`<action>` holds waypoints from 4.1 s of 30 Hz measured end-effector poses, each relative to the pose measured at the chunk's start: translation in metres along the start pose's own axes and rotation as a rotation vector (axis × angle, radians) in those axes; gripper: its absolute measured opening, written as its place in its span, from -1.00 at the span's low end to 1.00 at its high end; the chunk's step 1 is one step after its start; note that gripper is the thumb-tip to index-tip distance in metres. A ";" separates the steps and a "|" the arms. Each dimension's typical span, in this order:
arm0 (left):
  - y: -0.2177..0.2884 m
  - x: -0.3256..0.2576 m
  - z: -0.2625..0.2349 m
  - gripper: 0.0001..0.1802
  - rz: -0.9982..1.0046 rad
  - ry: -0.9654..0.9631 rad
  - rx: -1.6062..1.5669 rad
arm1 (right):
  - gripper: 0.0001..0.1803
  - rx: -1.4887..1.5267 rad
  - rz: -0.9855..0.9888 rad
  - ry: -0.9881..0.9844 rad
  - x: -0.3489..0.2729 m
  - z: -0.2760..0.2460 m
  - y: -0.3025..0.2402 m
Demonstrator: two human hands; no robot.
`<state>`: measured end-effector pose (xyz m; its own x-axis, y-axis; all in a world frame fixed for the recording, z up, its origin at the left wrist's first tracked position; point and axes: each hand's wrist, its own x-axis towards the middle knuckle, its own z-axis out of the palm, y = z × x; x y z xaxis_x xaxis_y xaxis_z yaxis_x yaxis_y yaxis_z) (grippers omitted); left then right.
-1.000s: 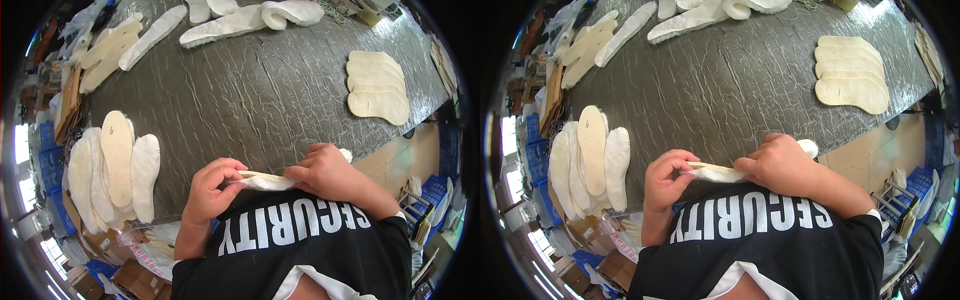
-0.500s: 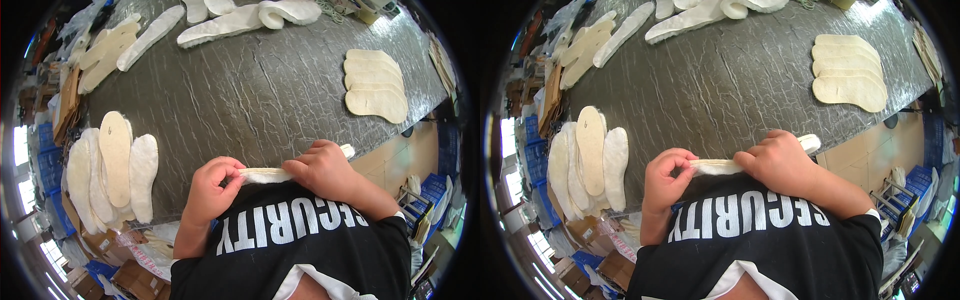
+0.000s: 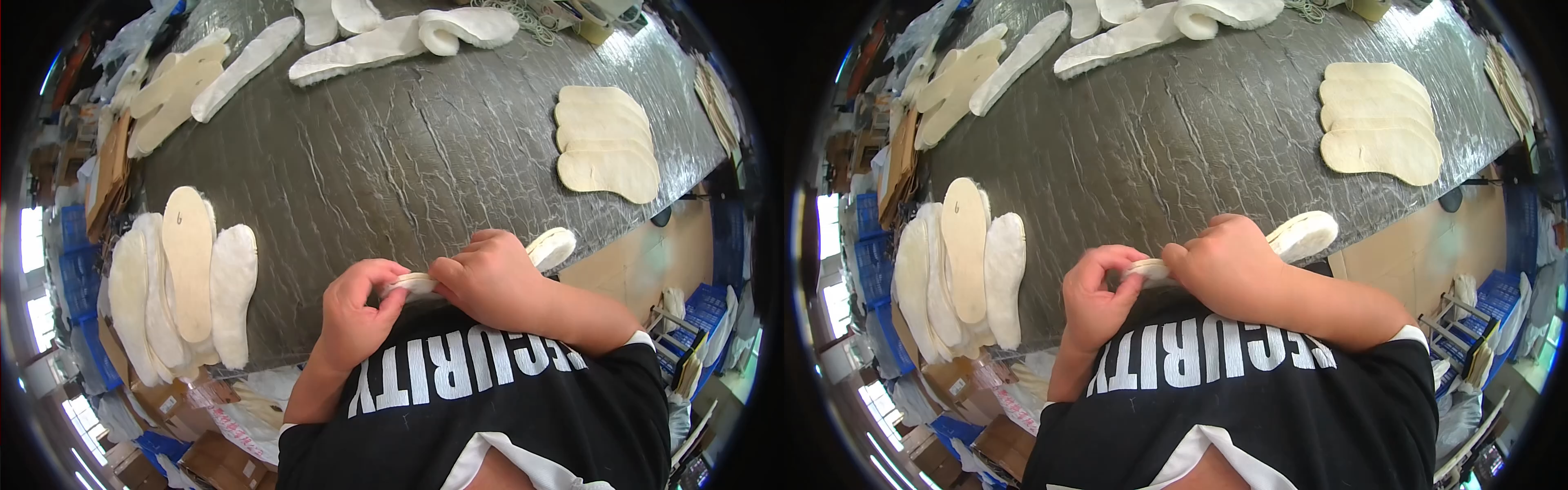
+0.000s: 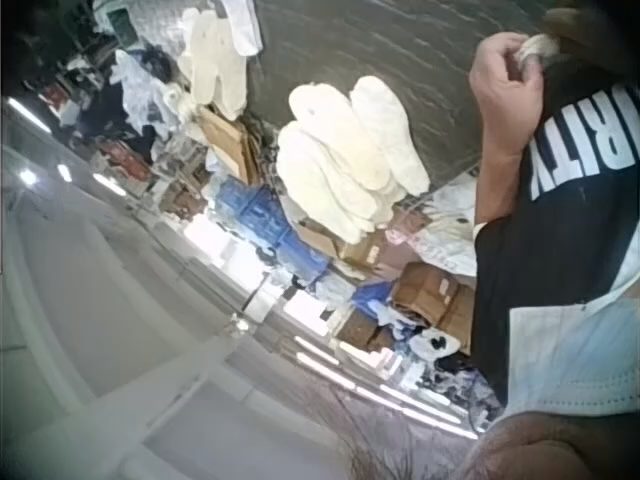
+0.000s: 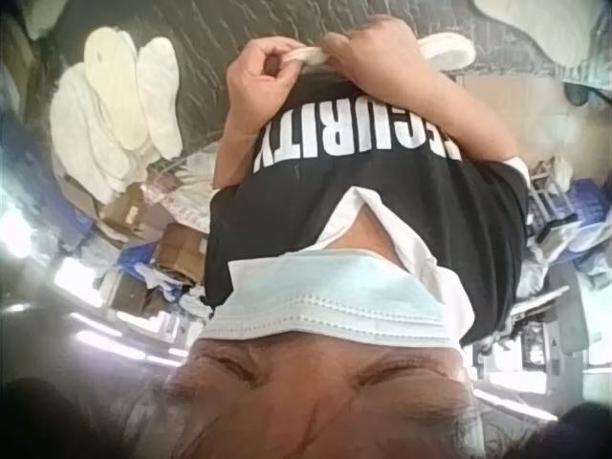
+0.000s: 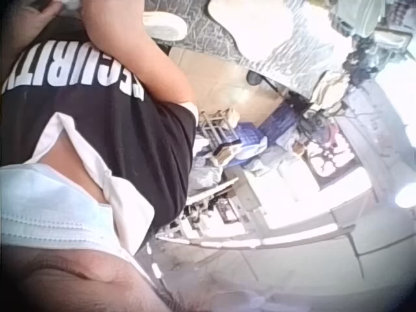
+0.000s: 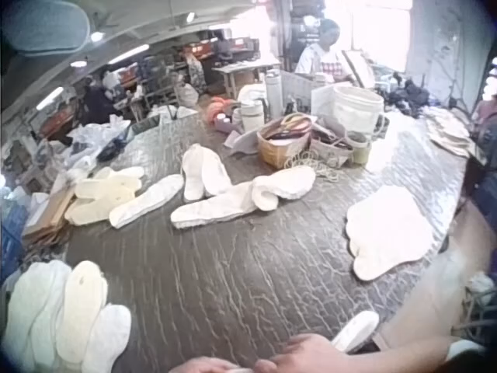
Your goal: Inspecting, stacking, and aligning soft material layers for shoe insoles at a factory workstation.
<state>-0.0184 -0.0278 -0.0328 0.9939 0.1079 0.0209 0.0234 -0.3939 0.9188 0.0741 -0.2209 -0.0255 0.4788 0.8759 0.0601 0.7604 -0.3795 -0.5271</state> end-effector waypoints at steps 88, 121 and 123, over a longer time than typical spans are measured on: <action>-0.033 0.025 -0.016 -0.75 0.074 -0.024 -0.131 | -0.61 -0.264 0.024 0.293 0.001 -0.002 0.013; -0.058 -0.098 -0.408 -0.66 -0.317 1.134 0.836 | -0.36 -0.343 0.732 0.424 -0.086 -0.046 0.156; -0.049 -0.101 -0.390 -0.66 -0.255 1.153 1.109 | -0.36 -0.330 0.724 0.323 -0.090 -0.048 0.151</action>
<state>-0.1624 0.3369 0.0739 0.3601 0.6601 0.6592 0.7362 -0.6351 0.2339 0.1671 -0.3714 -0.0694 0.9587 0.2759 0.0689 0.2843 -0.9233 -0.2582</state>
